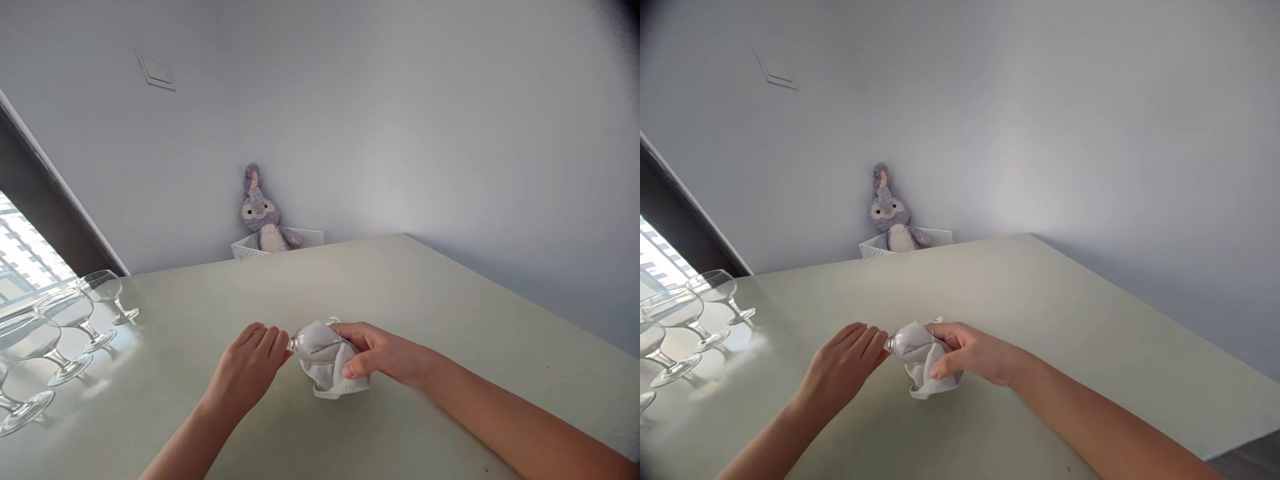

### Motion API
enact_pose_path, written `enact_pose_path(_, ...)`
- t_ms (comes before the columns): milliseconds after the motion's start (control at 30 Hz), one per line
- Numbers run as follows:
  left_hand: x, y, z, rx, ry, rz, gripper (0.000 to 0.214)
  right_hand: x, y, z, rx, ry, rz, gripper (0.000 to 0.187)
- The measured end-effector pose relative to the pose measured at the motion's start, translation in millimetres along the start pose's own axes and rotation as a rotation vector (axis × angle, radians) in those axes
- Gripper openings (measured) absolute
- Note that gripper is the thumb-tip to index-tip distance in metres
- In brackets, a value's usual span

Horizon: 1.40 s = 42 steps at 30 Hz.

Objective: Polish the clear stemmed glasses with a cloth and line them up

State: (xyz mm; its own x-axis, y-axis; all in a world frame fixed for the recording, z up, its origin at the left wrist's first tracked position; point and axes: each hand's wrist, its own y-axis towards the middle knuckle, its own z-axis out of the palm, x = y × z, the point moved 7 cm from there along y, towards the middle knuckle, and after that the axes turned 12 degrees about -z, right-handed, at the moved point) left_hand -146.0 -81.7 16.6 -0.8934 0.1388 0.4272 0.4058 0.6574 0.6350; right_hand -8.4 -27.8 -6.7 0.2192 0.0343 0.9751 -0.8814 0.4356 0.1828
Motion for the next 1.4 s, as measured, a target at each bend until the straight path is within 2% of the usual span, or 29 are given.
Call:
enact_pose_path(100,9,0,3.7,0.206,-0.133,-0.049,0.026,2,2,6,0.087,-0.298,-0.054,0.047)
enact_pose_path(200,14,-5,10.4,0.527,-0.371,-0.172,0.032,16,4,13,0.223,-0.782,-0.262,0.056)
enact_pose_path(300,11,-11,11.1,0.789,-0.642,-0.263,0.037,25,2,20,0.395,-1.146,-0.458,0.051)
enact_pose_path(400,3,-18,10.1,1.016,-0.925,-0.311,0.040,31,-2,23,0.536,-1.299,-0.505,0.042)
enact_pose_path(500,-3,-19,7.9,1.122,-1.161,-0.356,0.039,46,-6,26,0.554,-1.219,-0.518,0.047)
enact_pose_path(600,-1,-16,6.6,1.085,-1.283,-0.390,0.036,62,-8,22,0.405,-1.111,-0.478,0.051)
enact_pose_path(700,3,-15,8.3,1.036,-1.341,-0.434,0.036,76,-8,4,0.061,-1.099,-0.439,0.042)
enact_pose_path(767,5,-15,10.0,1.003,-1.340,-0.458,0.036,83,-8,-3,-0.076,-1.120,-0.437,0.033)
enact_pose_path(833,7,-15,11.8,0.953,-1.286,-0.479,0.037,83,-4,-5,-0.081,-1.097,-0.361,0.026)
enact_pose_path(933,10,-15,14.5,0.831,-1.057,-0.492,0.039,64,1,-7,0.024,-0.857,-0.027,0.018)
enact_pose_path(1000,10,-14,15.2,0.741,-0.859,-0.445,0.039,48,-3,-3,0.121,-0.656,0.198,0.019)
enact_pose_path(1100,3,-14,16.8,0.638,-0.642,-0.324,0.037,30,-12,1,0.194,-0.419,0.384,0.027)
enact_pose_path(1200,-1,-12,16.7,0.517,-0.516,-0.242,0.035,15,-16,-4,0.113,-0.177,0.422,0.030)
enact_pose_path(1267,-1,-10,12.7,0.387,-0.446,-0.203,0.033,5,-16,-6,0.052,0.006,0.403,0.030)
enact_pose_path(1400,9,-7,4.9,0.154,-0.319,-0.180,0.028,-5,-11,-3,-0.073,0.278,0.258,0.038)
